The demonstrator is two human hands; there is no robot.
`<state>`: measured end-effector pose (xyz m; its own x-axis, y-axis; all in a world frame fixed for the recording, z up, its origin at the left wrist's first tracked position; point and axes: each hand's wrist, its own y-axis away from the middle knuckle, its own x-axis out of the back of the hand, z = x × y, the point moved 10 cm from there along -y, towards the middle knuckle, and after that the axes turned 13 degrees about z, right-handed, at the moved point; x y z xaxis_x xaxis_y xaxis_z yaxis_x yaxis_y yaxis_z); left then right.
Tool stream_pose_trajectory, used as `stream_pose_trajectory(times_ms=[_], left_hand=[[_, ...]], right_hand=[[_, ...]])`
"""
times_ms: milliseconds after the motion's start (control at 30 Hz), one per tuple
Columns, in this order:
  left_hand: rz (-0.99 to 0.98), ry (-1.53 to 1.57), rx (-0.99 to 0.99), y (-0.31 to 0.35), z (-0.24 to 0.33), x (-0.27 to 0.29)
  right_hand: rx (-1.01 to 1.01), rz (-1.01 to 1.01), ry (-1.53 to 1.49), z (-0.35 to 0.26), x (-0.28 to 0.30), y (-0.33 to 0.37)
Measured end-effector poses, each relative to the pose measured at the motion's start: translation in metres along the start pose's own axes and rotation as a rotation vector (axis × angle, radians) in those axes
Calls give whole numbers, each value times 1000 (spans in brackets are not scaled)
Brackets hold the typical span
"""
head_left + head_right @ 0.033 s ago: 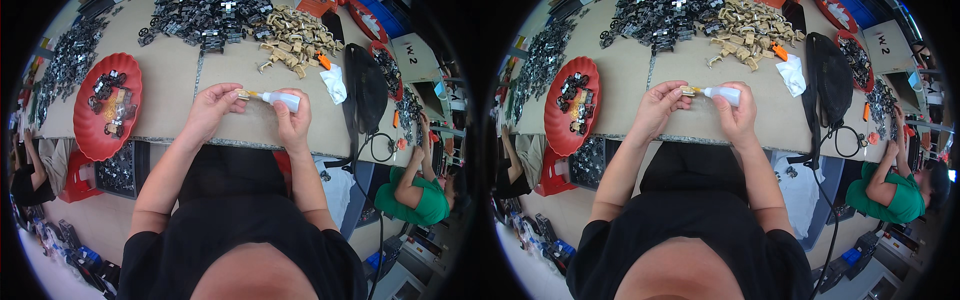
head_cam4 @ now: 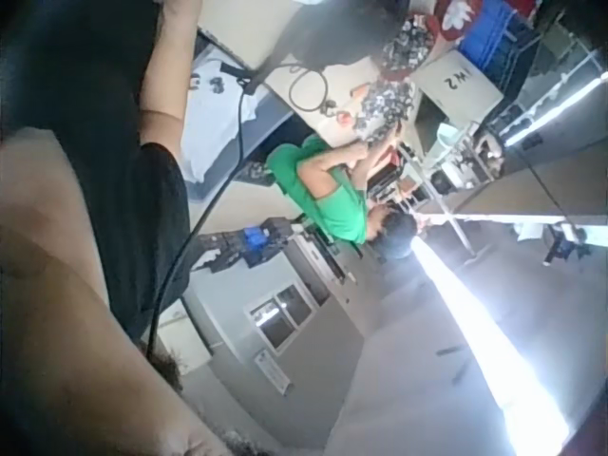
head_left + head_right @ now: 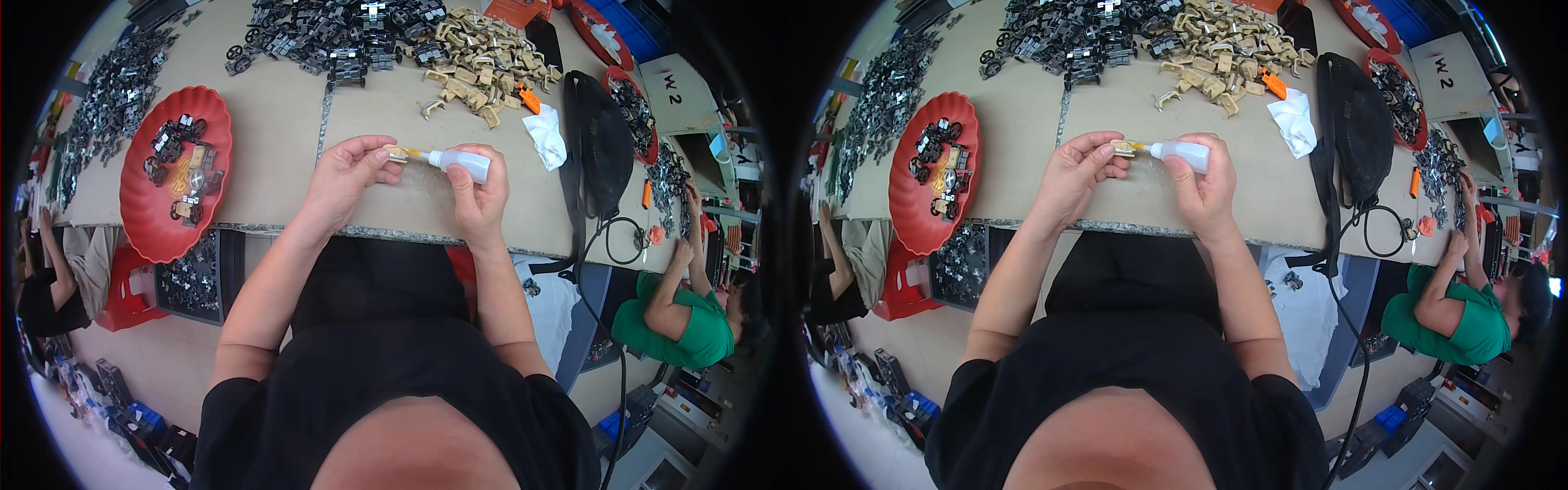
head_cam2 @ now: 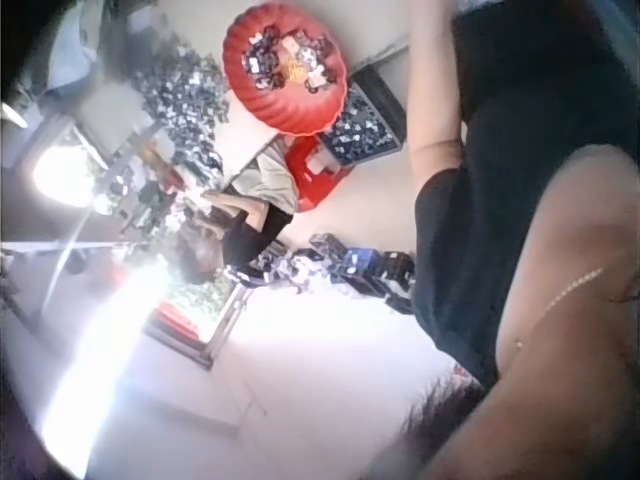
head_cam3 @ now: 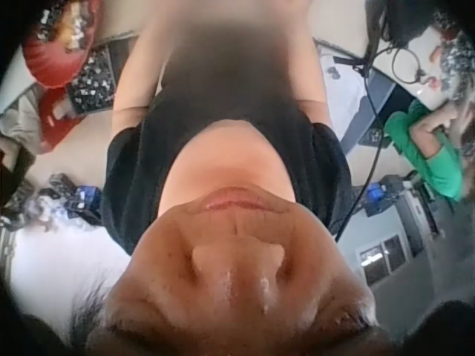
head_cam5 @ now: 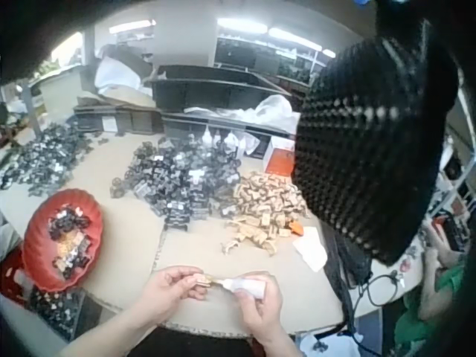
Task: Applying glue and assembling small plastic or rubber components at a workbench.
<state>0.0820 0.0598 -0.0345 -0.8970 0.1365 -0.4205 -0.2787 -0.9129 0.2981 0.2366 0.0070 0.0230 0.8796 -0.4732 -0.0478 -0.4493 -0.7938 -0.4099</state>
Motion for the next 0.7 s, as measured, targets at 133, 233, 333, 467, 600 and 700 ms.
stream_pose_trajectory(times_ms=[133,233,333,467,600,700], left_hand=[[-1,8,-1,-1,0,0],[3,9,-6,-1,0,0],[3,11,0,-1,0,0],[-3,47,3,-1,1,0],[-17,58,37,-1,1,-2],[-37,71,82,-2,0,-3]], right_hand=[[-8,-1,6,-1,0,0],[-1,-1,23,1,1,1],[-15,-8,14,2,0,1],[-226,108,-256,11,8,-2],[-454,217,-508,29,22,-18],[-443,221,-341,33,34,-26]])
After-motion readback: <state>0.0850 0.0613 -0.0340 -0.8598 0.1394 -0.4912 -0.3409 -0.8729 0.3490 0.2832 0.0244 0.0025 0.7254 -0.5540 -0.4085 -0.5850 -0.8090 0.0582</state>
